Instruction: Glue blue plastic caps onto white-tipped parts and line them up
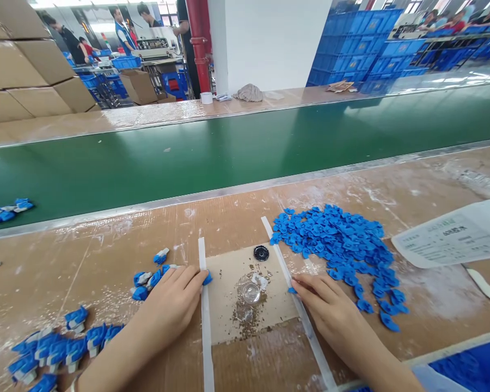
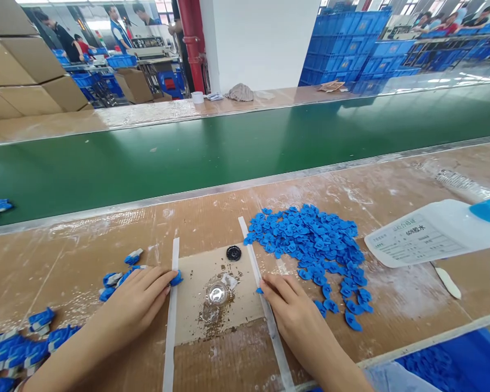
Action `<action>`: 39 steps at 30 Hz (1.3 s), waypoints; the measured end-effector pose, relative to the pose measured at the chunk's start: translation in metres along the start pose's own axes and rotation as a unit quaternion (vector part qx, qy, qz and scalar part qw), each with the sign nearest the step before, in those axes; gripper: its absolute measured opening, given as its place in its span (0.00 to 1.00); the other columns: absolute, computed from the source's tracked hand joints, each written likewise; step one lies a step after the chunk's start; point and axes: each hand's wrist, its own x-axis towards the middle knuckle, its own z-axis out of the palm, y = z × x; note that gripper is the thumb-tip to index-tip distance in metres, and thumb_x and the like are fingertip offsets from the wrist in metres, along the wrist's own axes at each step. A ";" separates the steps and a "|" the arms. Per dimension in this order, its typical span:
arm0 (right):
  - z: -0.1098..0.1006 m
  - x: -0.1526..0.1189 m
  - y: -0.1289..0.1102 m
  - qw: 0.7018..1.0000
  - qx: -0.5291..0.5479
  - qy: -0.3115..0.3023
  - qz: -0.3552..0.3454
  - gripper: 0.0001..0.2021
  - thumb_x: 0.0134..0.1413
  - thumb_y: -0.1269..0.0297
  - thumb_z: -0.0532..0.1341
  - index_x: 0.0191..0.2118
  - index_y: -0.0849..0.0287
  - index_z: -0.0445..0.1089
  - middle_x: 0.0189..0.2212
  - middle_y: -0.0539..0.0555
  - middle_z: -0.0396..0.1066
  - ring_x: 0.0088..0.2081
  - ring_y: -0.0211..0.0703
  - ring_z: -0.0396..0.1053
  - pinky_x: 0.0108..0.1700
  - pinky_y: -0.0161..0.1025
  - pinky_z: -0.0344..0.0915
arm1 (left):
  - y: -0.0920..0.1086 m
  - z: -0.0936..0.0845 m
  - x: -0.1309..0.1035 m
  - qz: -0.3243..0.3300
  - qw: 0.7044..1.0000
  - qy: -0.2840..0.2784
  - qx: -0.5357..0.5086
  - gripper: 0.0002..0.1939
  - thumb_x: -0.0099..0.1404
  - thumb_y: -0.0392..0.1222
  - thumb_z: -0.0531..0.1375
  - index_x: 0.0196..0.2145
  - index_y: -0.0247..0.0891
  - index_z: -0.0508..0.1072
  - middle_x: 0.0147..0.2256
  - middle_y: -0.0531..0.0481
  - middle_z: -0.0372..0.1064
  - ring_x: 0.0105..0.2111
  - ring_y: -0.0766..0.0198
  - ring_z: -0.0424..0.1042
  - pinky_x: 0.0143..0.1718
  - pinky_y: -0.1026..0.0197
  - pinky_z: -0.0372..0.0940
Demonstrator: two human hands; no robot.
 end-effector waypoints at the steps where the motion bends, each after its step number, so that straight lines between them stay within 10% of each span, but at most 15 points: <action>1: -0.001 -0.001 -0.002 0.999 -0.026 -0.005 -0.021 0.21 0.64 0.78 0.43 0.44 0.73 0.74 0.41 0.63 0.74 0.42 0.54 0.72 0.43 0.50 0.76 | 0.001 0.002 -0.001 0.004 1.000 0.013 0.014 0.13 0.72 0.35 0.47 0.47 0.30 0.69 0.40 0.40 0.72 0.37 0.53 0.72 0.35 0.52 0.67; 13: 0.011 -0.014 -0.025 0.987 -0.152 -0.050 -0.028 0.18 0.59 0.82 0.48 0.49 0.82 0.70 0.45 0.70 0.72 0.46 0.59 0.70 0.46 0.51 0.75 | 0.021 0.004 -0.012 -0.018 0.993 0.114 0.028 0.12 0.71 0.33 0.52 0.48 0.30 0.70 0.40 0.42 0.74 0.38 0.55 0.71 0.40 0.54 0.64; 24: 0.016 -0.009 -0.035 0.987 0.001 0.060 0.148 0.13 0.66 0.72 0.51 0.45 0.66 0.73 0.45 0.61 0.73 0.45 0.50 0.71 0.46 0.48 0.71 | 0.051 0.020 -0.086 -0.137 0.983 0.112 -0.039 0.18 0.71 0.36 0.51 0.57 0.35 0.65 0.50 0.42 0.70 0.48 0.55 0.70 0.52 0.55 0.61; 39: 0.002 0.011 -0.049 0.954 0.170 0.068 0.238 0.11 0.62 0.67 0.57 0.50 0.56 0.66 0.39 0.54 0.72 0.38 0.43 0.70 0.38 0.39 0.71 | 0.056 0.026 -0.091 -0.296 0.932 0.124 -0.167 0.16 0.68 0.45 0.56 0.53 0.45 0.70 0.48 0.45 0.71 0.44 0.54 0.74 0.44 0.54 0.73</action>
